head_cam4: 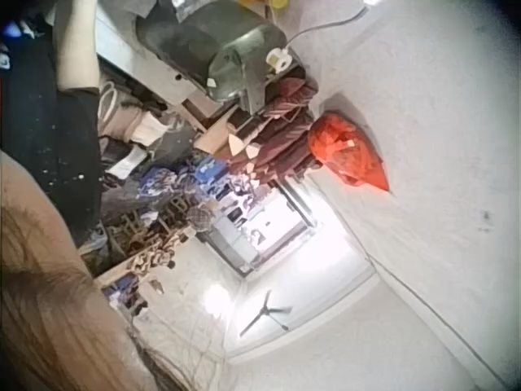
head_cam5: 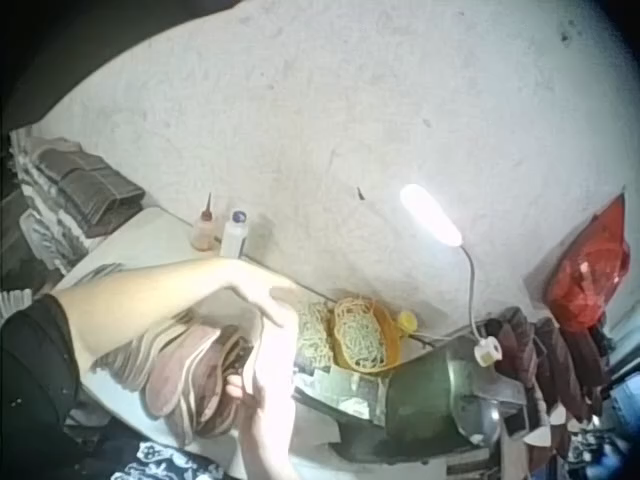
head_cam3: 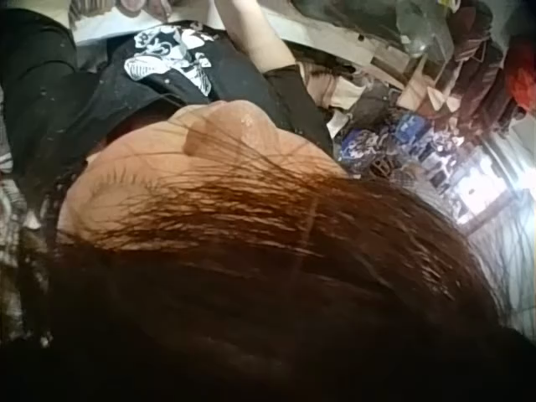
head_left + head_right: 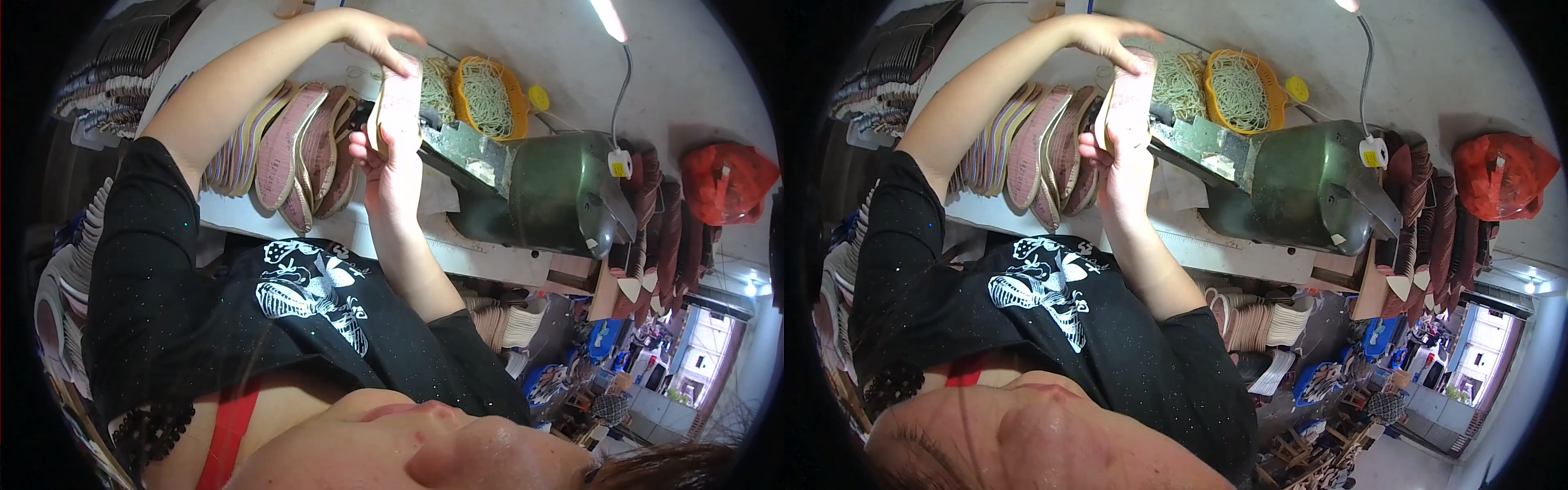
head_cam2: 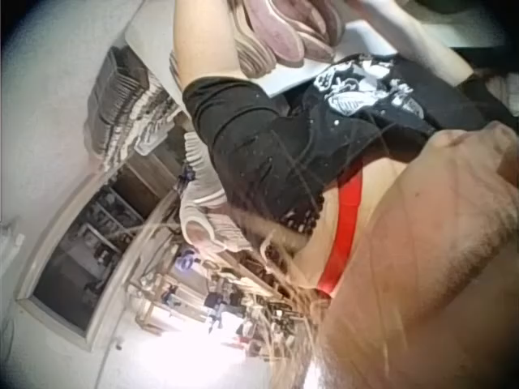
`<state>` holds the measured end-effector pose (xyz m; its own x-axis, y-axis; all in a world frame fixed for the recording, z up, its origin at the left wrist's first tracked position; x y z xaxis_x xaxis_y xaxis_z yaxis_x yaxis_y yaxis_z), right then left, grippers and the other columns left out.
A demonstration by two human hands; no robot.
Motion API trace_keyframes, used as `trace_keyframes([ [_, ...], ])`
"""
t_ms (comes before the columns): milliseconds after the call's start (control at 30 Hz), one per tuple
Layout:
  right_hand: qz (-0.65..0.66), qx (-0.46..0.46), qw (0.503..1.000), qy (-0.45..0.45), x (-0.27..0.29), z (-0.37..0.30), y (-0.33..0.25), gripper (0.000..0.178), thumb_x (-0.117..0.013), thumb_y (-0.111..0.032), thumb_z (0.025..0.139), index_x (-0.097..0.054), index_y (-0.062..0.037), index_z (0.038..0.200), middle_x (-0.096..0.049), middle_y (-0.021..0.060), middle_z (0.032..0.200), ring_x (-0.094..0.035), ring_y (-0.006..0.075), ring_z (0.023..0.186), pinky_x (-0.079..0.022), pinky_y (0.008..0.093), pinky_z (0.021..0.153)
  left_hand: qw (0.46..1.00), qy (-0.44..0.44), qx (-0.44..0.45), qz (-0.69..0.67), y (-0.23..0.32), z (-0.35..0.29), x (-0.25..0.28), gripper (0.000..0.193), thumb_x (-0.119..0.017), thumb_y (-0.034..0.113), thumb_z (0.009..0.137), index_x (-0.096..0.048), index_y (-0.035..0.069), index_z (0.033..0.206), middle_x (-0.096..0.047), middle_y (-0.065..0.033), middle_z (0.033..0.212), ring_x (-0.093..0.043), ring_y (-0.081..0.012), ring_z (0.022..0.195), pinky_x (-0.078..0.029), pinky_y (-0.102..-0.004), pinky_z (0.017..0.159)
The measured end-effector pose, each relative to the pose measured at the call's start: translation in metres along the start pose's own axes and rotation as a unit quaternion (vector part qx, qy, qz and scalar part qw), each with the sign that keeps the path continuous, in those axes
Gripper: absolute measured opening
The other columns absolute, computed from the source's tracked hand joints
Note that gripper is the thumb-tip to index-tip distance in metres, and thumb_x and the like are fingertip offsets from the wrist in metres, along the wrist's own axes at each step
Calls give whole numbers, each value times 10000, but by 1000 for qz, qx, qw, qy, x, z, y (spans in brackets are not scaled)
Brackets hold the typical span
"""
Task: The recorder is applying material or finishing components for shoes at a workbench in a factory setting.
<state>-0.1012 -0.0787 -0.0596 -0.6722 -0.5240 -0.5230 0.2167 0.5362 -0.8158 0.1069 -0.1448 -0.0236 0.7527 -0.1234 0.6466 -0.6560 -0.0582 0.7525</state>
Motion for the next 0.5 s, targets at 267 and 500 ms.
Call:
trace_keyframes([
  [267, -29, -52, 998, 37, -1, 3, -13, 332, -526, -328, 915, -554, -37, 1072, -679, 125, 887, -660, 170, 752, -467, 259, 670, 972, -206, 36, -111, 35, 0, -29, 259, -757, 242, 751, -628, 23, 802, -603, 6, 691, -563, -79, 643, -464, -227, 570],
  [500, -61, -43, 996, 48, 6, 0, -17, 366, -541, -334, 912, -532, -34, 1123, -677, 133, 898, -659, 169, 754, -451, 258, 665, 993, -96, 72, -5, 63, -36, -17, 289, -723, 273, 771, -583, 35, 685, -522, 23, 599, -465, -64, 564, -369, -238, 493],
])
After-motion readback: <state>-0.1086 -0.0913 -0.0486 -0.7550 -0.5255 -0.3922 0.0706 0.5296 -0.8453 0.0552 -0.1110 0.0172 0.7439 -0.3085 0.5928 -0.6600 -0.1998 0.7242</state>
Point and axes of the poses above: each hand's wrist, its own z-axis towards the middle knuckle, its own x-axis out of the back of the hand, y = z × x, the point moved 5 cm from there along z, towards the middle knuckle
